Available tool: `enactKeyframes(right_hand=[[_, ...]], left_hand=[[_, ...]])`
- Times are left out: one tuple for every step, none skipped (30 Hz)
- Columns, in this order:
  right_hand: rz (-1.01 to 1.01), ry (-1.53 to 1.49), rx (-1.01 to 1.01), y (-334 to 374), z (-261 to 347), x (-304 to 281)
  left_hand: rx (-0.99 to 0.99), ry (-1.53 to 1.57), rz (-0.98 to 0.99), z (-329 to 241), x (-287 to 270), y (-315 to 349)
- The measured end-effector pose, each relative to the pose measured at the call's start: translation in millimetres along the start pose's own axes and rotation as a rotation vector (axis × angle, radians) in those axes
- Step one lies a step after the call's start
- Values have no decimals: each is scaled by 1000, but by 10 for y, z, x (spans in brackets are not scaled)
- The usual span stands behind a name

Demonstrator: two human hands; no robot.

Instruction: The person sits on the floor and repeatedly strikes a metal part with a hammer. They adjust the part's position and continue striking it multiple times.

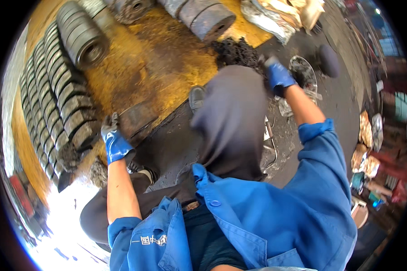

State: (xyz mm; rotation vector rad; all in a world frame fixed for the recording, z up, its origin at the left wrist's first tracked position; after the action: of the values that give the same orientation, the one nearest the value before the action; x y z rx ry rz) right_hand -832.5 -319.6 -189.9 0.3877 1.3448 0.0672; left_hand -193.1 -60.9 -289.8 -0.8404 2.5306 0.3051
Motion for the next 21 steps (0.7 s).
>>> enactKeyframes(right_hand=[[59, 94, -34, 141, -419, 413], [103, 192, -98, 310, -846, 811], [132, 292, -164, 539, -1288, 1202], [141, 362, -206, 770, -1586, 1525], [221, 356, -138, 834, -1280, 1595], [305, 363, -44, 953, -1021, 1530], [286, 269, 35, 1052, -1002, 1547], [269, 177, 100, 1106, -961, 1594], [265, 131, 162, 1107, -1019, 1634], [255, 82, 214, 1082, -1041, 1682], [263, 76, 246, 944, -1038, 1758], [276, 74, 258, 795, -969, 1908], [182, -7, 229, 788, -863, 1984], [306, 135, 187, 797, -846, 2013], [439, 281, 114, 840, -676, 1957], [481, 335, 168, 877, -568, 1811], [412, 437, 119, 899, -432, 1833], [498, 335, 71, 933, -151, 1743], [391, 403, 67, 830, -418, 1946], [348, 418, 74, 713, -552, 2075], [341, 421, 82, 649, -589, 2172]], left_hand=[[-26, 147, 70, -88, 17, 15], [-23, 128, 105, -131, 19, 20], [-21, 177, 139, -306, 110, 103], [-20, 220, 164, -468, 164, 183], [66, 15, 111, -180, -61, 77], [60, 31, 96, -1, -138, 28], [53, 62, 99, 110, -118, -13], [41, 88, 90, 198, -168, -35], [65, 61, 96, 233, -157, -79], [41, 119, 110, 301, -182, -148], [13, 179, 118, 381, -201, -207], [-22, 233, 108, 480, -283, -215], [-50, 299, 126, 463, -350, -191], [-68, 270, 144, 471, -351, -199], [9, 64, 61, 410, -324, -93], [-56, -133, 132, 143, -194, -72], [-5, -112, 103, 217, -314, -102], [-22, 109, 49, 479, -604, -70], [-65, -10, 53, 288, -346, -122], [-113, 11, 0, 178, -237, -107], [-108, 32, -45, 123, -210, -80]])
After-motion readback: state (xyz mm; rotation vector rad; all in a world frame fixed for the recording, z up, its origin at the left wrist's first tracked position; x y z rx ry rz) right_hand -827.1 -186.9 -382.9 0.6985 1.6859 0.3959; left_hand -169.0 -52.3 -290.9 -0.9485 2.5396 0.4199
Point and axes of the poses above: each hand's wrist, its own y-axis away from the middle knuckle, its own x-axis out of the palm, z = x × y, the point moved 1 cm from there along -y, towards the middle knuckle, and after that the axes turned 8 degrees about x, right-handed, at the moved point
